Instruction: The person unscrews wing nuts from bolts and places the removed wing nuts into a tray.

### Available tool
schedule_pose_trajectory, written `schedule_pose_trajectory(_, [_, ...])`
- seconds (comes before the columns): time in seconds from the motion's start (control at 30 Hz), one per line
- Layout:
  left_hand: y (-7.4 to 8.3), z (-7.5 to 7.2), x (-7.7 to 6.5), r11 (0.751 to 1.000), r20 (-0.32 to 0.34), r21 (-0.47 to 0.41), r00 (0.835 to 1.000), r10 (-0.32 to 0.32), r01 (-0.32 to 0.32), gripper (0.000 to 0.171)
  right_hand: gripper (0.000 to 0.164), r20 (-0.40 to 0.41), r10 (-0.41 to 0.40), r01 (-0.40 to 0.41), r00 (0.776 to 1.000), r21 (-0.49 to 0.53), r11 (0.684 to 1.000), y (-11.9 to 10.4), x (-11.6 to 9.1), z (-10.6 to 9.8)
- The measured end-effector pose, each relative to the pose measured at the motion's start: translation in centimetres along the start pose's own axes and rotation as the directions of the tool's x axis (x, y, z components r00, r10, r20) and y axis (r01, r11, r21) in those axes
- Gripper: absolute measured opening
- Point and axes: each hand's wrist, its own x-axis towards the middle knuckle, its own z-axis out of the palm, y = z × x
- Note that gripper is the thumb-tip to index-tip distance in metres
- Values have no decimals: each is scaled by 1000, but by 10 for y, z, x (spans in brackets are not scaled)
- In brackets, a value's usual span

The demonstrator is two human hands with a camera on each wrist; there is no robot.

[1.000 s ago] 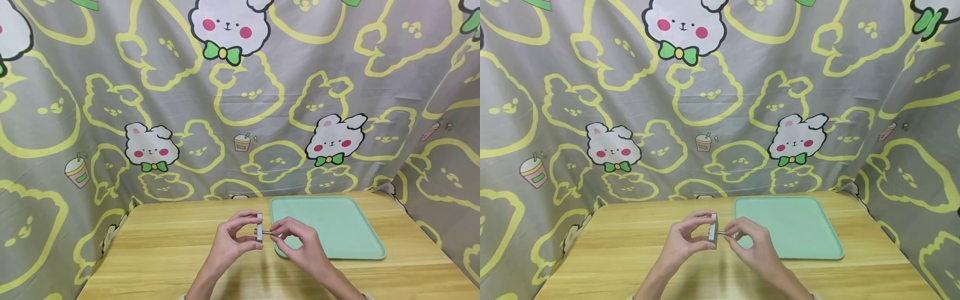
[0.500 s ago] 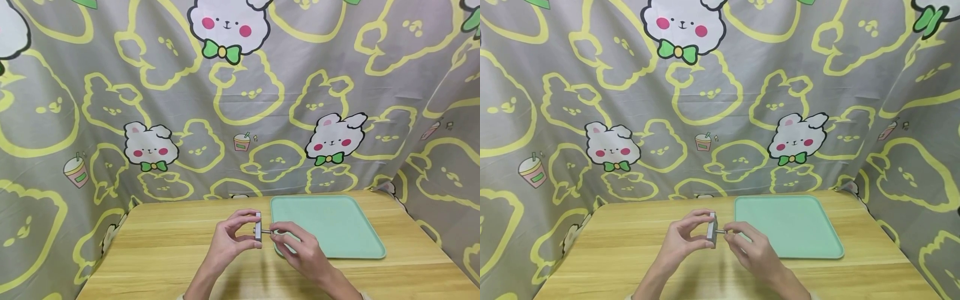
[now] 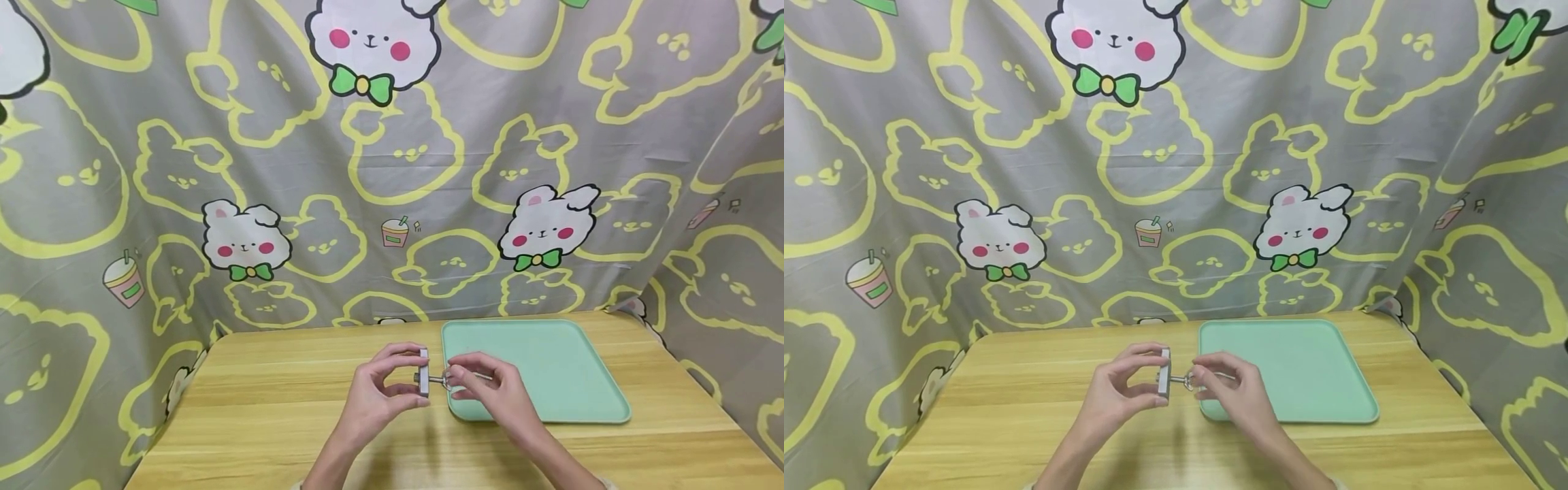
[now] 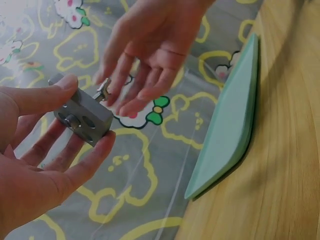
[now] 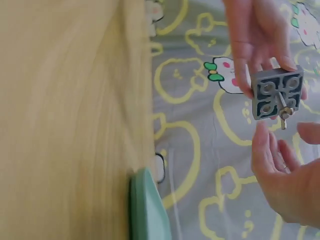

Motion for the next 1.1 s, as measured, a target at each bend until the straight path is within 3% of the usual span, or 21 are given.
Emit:
schedule_pose_trajectory(0.07, [0, 1, 0, 1000, 0, 27, 1000, -1, 1, 45, 39, 43, 142, -145, 989, 84, 986, 0, 1, -2])
schedule_pose_trajectory(0.17, [0, 3, -1, 999, 1, 52, 1000, -4, 4, 45, 44, 117, 247, -263, 962, 151, 953, 1, 1, -4])
schedule_pose_trajectory(0.43, [-1, 4, -1, 996, 15, 85, 1000, 5, -6, 44, 40, 175, 312, -342, 934, 187, 921, 2, 2, -7])
schedule_pose_trajectory(0.87, [-1, 6, -1, 996, 30, 91, 1000, -2, -1, 44, 25, 201, 304, -344, 931, 213, 914, 2, 2, -9])
schedule_pose_trajectory(0.97, [-1, 6, -2, 996, 27, 84, 1000, -14, 11, 44, 28, 170, 272, -299, 947, 157, 941, 0, 1, -8])
schedule_pose_trajectory(1.1, [-2, 6, -1, 998, 27, 56, 999, -23, 21, 45, 32, 103, 163, -166, 981, 26, 986, -3, -1, -7])
